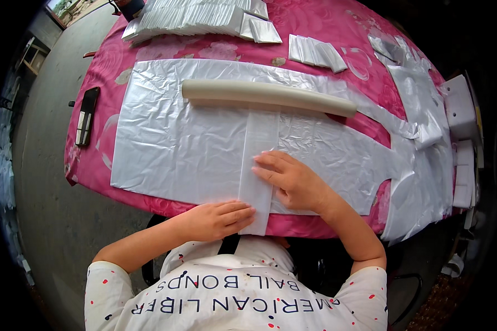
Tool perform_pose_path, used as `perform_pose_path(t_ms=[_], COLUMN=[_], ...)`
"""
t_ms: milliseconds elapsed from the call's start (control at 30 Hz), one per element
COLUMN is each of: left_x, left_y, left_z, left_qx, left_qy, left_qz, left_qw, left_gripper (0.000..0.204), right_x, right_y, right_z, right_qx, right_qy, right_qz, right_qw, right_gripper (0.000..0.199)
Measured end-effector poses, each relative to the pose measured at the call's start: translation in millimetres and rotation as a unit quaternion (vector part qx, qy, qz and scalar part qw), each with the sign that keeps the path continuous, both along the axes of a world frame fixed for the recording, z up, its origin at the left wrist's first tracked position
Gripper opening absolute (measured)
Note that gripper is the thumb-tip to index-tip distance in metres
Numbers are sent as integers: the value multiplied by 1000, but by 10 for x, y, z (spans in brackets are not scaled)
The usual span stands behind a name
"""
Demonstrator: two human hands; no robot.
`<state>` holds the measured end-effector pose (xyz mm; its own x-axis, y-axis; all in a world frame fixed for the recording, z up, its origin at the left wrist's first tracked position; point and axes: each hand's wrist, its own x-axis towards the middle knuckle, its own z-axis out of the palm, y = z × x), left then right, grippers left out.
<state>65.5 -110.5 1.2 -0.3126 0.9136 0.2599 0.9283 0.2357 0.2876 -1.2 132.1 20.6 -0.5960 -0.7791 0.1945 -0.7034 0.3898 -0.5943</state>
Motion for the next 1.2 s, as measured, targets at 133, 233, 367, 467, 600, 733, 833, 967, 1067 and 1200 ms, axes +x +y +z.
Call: perform_pose_path(t_ms=[133, 233, 367, 467, 600, 733, 833, 967, 1067, 1200], left_x=[-36, -94, -293, -361, -406, -421, -395, -317, -268, -255], left_y=[-56, -65, 42, 54, 69, 153, 203, 382, 468, 503], left_z=[-38, 21, 150, 143, 94, 117, 61, 57, -37, -61], left_qx=[78, 136, 33, 14, 82, 186, 213, 15, -47, -69], left_qy=[-49, -134, -126, -124, -229, -349, -207, -75, -88, -76], left_qz=[-8, 19, 107, 139, 174, 266, 290, 255, 284, 313], left_qw=[996, 981, 986, 982, 954, 879, 910, 964, 954, 944], left_gripper=[37, 45, 79, 90, 83, 78, 77, 79, 80, 80], right_x=[199, 244, 292, 297, 267, 62, -97, -224, -214, -32], right_y=[-42, -50, -69, -47, -49, -112, -183, -162, -166, -195], right_z=[6, -54, -190, -147, -74, -29, 132, 130, 109, 112], right_qx=[-8, -18, -22, -6, -57, -67, -46, -1, -11, 14], right_qy=[20, 35, 92, 114, 19, -207, -362, -412, -419, -272], right_qz=[-7, -40, -86, -103, -168, -290, -351, -349, -353, -374], right_qw=[1000, 998, 992, 988, 984, 932, 862, 842, 837, 886], right_gripper=[48, 46, 42, 36, 24, 14, 23, 24, 22, 30])
